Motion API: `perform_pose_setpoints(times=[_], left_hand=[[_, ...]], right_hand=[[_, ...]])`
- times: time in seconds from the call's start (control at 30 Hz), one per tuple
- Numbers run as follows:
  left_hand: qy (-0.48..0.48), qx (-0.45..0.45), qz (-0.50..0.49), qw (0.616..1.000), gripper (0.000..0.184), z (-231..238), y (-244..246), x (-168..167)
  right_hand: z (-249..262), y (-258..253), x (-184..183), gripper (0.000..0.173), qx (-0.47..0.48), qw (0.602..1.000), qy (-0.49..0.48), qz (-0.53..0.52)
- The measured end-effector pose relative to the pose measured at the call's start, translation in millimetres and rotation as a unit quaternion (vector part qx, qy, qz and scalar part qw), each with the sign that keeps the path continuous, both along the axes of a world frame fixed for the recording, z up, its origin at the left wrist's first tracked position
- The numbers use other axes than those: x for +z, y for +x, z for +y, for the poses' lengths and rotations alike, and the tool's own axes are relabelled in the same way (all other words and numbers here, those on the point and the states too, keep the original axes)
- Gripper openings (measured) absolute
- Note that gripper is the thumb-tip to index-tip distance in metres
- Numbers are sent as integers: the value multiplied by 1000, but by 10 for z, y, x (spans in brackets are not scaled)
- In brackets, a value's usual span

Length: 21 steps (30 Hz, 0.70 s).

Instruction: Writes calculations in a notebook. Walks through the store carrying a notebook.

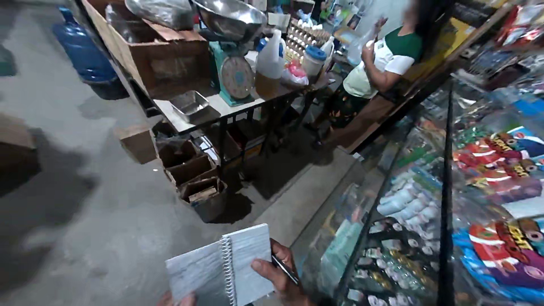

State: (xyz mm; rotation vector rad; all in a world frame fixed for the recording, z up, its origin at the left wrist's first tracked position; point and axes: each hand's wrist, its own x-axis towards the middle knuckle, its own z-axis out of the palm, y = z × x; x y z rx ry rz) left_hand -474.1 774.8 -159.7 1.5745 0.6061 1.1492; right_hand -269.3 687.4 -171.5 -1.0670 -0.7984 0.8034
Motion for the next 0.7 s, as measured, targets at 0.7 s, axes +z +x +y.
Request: perform_pose_setpoints(times=[0.7], left_hand=[[21, -188, -106, 976, 19, 2516, 1562, 287]], right_hand=[[1777, 799, 450, 23, -277, 960, 20, -30]])
